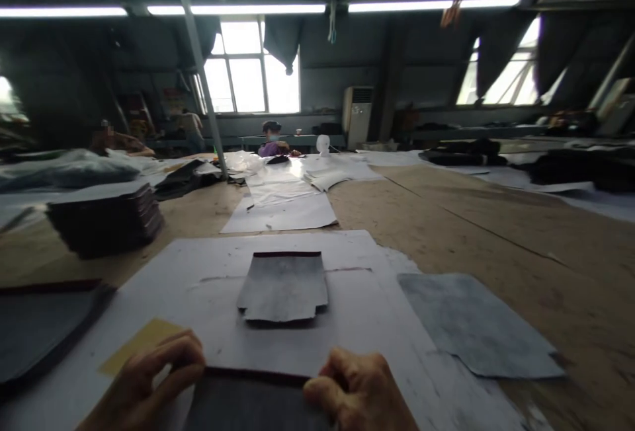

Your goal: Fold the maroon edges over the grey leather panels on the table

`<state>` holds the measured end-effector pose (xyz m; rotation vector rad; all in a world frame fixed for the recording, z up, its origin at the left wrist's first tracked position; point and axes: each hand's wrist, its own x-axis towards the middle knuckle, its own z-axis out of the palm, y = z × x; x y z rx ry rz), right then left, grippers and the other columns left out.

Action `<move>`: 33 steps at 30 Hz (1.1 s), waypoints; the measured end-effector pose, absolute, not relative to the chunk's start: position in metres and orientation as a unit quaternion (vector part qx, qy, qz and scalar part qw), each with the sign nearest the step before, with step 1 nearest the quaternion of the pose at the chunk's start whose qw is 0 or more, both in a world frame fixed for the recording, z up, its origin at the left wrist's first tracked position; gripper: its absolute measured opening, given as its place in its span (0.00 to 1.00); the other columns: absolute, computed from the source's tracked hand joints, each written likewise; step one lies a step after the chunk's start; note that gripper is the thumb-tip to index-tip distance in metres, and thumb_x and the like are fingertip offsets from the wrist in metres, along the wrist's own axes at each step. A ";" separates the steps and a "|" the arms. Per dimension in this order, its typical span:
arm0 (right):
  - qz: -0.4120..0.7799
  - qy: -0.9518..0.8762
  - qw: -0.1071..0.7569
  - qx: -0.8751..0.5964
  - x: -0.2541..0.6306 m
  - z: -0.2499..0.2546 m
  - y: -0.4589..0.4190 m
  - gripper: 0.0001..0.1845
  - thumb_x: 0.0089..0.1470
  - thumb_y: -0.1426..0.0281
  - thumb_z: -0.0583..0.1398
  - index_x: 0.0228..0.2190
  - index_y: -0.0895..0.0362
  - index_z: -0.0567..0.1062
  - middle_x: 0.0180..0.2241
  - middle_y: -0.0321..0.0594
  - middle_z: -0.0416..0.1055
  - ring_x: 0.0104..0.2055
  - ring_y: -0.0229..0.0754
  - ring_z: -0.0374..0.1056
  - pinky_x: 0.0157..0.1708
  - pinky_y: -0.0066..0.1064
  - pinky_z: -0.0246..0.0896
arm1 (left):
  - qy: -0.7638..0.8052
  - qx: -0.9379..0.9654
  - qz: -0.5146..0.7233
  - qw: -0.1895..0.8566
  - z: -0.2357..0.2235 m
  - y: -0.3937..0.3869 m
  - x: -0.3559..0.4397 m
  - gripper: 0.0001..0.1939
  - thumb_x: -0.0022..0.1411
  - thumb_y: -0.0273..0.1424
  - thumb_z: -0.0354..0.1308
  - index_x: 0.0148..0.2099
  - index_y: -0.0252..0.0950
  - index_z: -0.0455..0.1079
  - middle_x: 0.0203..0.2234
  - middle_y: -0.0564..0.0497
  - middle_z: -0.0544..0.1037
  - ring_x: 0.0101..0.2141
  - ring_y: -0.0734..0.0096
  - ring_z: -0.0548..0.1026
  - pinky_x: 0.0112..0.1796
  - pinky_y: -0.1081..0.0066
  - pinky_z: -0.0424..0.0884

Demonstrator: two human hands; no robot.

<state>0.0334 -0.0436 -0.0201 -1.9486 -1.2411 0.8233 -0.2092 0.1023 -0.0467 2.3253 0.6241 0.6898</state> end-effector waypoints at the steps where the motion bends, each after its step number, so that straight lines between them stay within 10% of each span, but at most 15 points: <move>1: 0.337 -0.460 0.351 -0.743 0.035 -0.017 -0.045 0.11 0.44 0.64 0.56 0.18 0.57 0.67 0.15 0.31 0.58 0.18 0.32 0.55 0.18 0.23 0.48 | 0.242 0.882 0.250 0.318 -0.046 0.101 -0.209 0.16 0.64 0.37 0.46 0.27 0.34 0.60 0.23 0.53 0.65 0.26 0.76 0.65 0.29 0.77 0.59; 11: 0.348 -0.525 0.422 -0.652 0.089 0.062 0.014 0.17 0.47 0.57 0.56 0.21 0.58 0.64 0.18 0.30 0.56 0.17 0.29 0.52 0.17 0.22 0.49 | 0.332 0.780 0.225 0.480 0.048 0.169 -0.158 0.16 0.48 0.43 0.57 0.25 0.33 0.67 0.18 0.56 0.62 0.20 0.80 0.58 0.21 0.79 0.56; 33: -0.059 -0.565 0.215 -0.794 0.110 -0.027 0.102 0.10 0.58 0.65 0.55 0.33 0.60 0.70 0.31 0.37 0.68 0.35 0.38 0.66 0.38 0.36 0.63 | 0.449 0.790 0.343 0.239 -0.039 0.221 -0.094 0.11 0.59 0.34 0.56 0.37 0.30 0.69 0.26 0.53 0.72 0.28 0.74 0.70 0.33 0.70 0.68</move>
